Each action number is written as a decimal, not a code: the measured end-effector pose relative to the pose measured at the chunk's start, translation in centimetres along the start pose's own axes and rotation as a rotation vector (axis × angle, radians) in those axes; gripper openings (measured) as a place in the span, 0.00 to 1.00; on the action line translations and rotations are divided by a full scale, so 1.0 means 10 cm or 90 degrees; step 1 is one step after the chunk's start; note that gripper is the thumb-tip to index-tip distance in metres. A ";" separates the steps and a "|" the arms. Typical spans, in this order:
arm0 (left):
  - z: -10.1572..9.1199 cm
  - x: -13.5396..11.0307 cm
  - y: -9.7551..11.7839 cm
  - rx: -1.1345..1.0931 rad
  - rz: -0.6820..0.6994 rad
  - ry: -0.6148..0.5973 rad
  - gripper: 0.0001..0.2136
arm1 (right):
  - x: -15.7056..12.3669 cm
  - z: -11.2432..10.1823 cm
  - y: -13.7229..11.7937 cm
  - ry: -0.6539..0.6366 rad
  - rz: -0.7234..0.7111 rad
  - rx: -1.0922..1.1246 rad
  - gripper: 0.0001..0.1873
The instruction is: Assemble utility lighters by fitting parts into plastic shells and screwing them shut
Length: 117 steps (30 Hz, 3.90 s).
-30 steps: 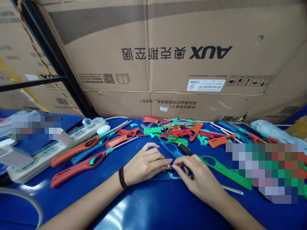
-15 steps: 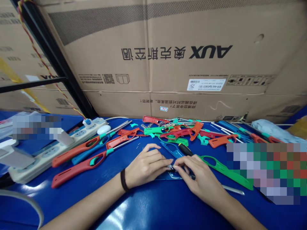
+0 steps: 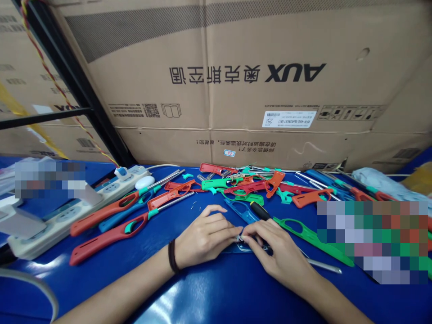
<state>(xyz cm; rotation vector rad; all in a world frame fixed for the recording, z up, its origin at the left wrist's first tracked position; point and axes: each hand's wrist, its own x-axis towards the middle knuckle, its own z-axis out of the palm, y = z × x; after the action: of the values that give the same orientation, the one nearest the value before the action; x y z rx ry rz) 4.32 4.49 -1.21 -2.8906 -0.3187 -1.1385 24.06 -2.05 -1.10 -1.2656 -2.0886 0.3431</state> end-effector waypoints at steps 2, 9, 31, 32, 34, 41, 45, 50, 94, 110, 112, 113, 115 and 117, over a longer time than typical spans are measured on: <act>-0.01 0.00 -0.01 0.002 -0.002 -0.002 0.09 | 0.00 0.00 0.00 0.002 -0.001 -0.002 0.05; -0.06 0.01 -0.10 -0.034 -0.033 -0.058 0.08 | 0.02 -0.01 -0.02 0.006 0.003 -0.034 0.05; -0.17 0.02 -0.15 -0.222 -0.151 -0.194 0.09 | 0.01 0.03 0.02 -0.079 -0.006 -0.042 0.04; -0.17 0.02 -0.15 -0.223 -0.151 -0.193 0.09 | 0.01 0.03 0.02 -0.078 -0.004 -0.043 0.04; -0.17 0.02 -0.16 -0.229 -0.153 -0.194 0.08 | 0.00 0.03 0.02 -0.078 0.002 -0.042 0.04; -0.18 0.01 -0.16 -0.226 -0.227 -0.227 0.07 | -0.01 0.00 -0.01 -0.064 -0.012 -0.038 0.08; -0.17 0.00 -0.20 -0.284 -0.268 -0.247 0.09 | 0.01 -0.01 -0.02 -0.058 -0.058 -0.053 0.13; -0.17 0.02 -0.24 -0.405 -0.293 -0.281 0.11 | 0.00 0.02 0.01 -0.068 -0.078 -0.081 0.12; -0.04 -0.03 -0.32 -0.192 -0.417 0.059 0.10 | 0.35 -0.36 0.18 -0.078 0.053 -0.262 0.04; -0.04 -0.20 -0.66 0.039 -0.620 0.303 0.14 | 1.16 0.12 0.12 -0.117 0.008 -0.296 0.09; -0.04 -0.18 -0.64 0.043 -0.614 0.298 0.14 | 1.25 0.27 0.05 -0.106 0.031 -0.301 0.12; -0.05 -0.18 -0.63 0.045 -0.609 0.294 0.13 | 1.30 0.33 0.02 -0.102 0.040 -0.300 0.13; -0.05 -0.16 -0.60 0.050 -0.599 0.285 0.13 | 1.38 0.42 0.01 -0.099 0.058 -0.292 0.12; -0.06 -0.15 -0.57 0.054 -0.589 0.276 0.12 | 1.44 0.45 0.03 -0.099 0.077 -0.278 0.10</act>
<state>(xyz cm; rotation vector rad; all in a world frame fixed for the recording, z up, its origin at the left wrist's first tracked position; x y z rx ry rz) 1.74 9.78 -2.16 -2.2928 -1.7103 -1.7052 16.81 10.94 1.19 -1.6676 -2.3035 0.0346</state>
